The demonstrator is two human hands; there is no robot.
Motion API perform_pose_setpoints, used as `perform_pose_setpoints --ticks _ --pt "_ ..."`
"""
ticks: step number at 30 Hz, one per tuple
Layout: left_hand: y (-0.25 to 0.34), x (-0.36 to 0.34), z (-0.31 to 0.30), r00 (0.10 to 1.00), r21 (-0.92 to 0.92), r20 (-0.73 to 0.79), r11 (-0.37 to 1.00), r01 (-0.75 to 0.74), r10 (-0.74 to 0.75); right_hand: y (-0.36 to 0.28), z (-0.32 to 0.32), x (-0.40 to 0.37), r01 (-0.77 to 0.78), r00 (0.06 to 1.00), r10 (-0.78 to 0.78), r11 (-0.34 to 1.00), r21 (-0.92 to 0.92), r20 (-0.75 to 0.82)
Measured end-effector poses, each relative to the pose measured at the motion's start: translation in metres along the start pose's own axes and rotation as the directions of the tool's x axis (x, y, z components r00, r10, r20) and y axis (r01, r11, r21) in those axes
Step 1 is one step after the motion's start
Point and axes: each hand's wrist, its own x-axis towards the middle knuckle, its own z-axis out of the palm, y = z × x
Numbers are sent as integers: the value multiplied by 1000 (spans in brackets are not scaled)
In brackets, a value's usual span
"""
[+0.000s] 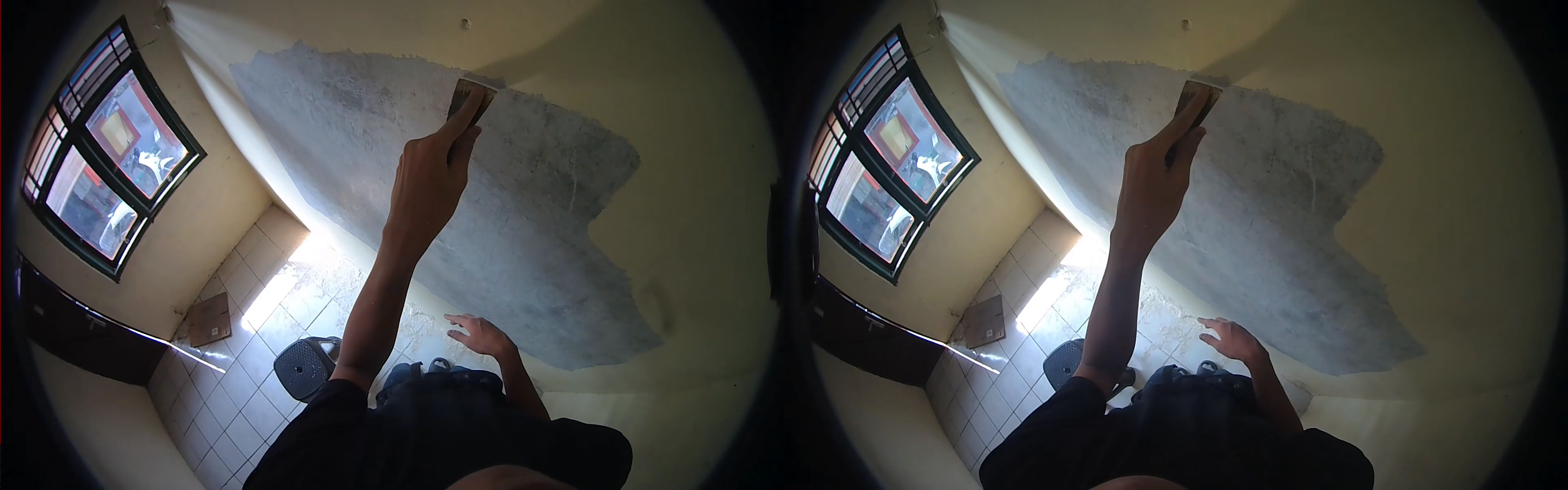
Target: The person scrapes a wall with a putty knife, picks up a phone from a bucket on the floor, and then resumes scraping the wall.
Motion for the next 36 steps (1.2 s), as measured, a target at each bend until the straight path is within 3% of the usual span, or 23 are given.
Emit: perform_pose_setpoints --ticks 3,6,9,15,21,24,27,30,33,36 --pt "-25 -17 10 995 -45 -71 996 -78 74 3 -1 1 22 999 -21 1000 10 -45" --pt "-31 -14 15 996 -6 -60 998 -60 60 10 1 4 6 998 -6 1000 4 -58" --pt "-1 11 9 999 65 -4 996 53 -53 13 3 7 37 998 -37 999 -11 -43" --pt "-32 -3 9 996 -21 -81 1000 19 -21 7 0 13 81 996 -81 997 -10 -29" --pt "-47 -5 1 992 38 -85 994 99 -96 16 -4 10 51 997 -51 999 -15 -55" --pt "-61 5 -5 983 38 -182 999 -16 22 27 -5 7 56 995 -56 998 -4 -78" --pt "-65 3 -15 989 -50 -147 998 23 -30 36 -12 2 35 995 -30 998 52 -94" --pt "-79 4 -15 996 22 -56 997 74 -73 47 -16 -2 -3 994 8 999 41 -110" --pt "-81 4 -15 993 34 -48 993 113 -111 59 -17 -2 -29 995 30 1000 6 -100" --pt "-92 5 -15 994 58 -98 997 53 -47 55 -23 -3 -53 994 53 999 8 -96"
